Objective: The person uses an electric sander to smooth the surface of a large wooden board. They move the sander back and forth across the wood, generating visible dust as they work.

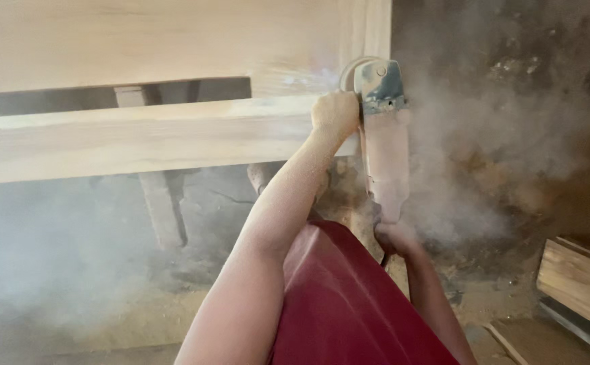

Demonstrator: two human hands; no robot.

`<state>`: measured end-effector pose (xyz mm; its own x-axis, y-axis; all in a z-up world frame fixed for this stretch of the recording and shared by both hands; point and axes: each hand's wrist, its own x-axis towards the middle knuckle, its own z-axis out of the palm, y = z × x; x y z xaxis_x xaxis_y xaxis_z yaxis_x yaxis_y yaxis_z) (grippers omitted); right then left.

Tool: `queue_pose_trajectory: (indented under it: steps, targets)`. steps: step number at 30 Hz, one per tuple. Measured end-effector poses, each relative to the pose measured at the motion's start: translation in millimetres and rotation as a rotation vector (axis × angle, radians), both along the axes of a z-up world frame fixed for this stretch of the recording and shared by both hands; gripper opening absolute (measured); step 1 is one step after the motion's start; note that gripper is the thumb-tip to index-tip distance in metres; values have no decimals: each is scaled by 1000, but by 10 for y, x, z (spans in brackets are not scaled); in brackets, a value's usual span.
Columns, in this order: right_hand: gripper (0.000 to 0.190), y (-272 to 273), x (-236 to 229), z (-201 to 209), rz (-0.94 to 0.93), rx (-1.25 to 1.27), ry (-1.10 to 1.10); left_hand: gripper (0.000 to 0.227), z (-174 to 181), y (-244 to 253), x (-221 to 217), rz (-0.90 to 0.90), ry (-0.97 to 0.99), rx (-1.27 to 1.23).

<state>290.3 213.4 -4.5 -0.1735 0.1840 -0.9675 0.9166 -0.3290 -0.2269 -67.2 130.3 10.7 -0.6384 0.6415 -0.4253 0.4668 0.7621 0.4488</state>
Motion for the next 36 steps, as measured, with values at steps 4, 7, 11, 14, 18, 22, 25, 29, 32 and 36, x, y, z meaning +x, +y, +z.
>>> queue_pose_trajectory:
  steps: [4, 7, 11, 14, 18, 22, 25, 29, 32, 36]
  targets:
    - [12, -242, -354, 180, 117, 121, 65, 14, -7, -377, -145, 54, 105, 67]
    - [20, -460, -673, 354, 422, 377, 150, 17, 1, -697, -273, 115, -30, 4]
    - [19, -753, -934, 384, 480, 333, 132, 19, 21, -1079, -433, 186, -24, -19]
    - [22, -891, -974, 295, 447, 335, 225, 20, 8, -1323, -530, 217, -48, -36]
    - [23, -1030, -961, 120, 510, 379, 196, 20, -4, -1607, -597, 223, 25, -37]
    - [23, -1133, -975, -100, 623, 429, 161, 28, -37, -1917, -705, 122, -15, -76]
    - [15, -1216, -901, -144, 487, 209, 460, 23, -41, -2079, -632, 199, -32, -118]
    - [12, -1131, -842, 45, 503, 240, 284, 25, -6, -1932, -473, 196, 0, -118]
    - [16, -1016, -900, 201, 447, 265, 338, 24, 16, -1695, -455, 182, 4, -135]
    - [18, -848, -894, 297, 368, 284, 389, 23, 4, -1367, -421, 177, 32, -111]
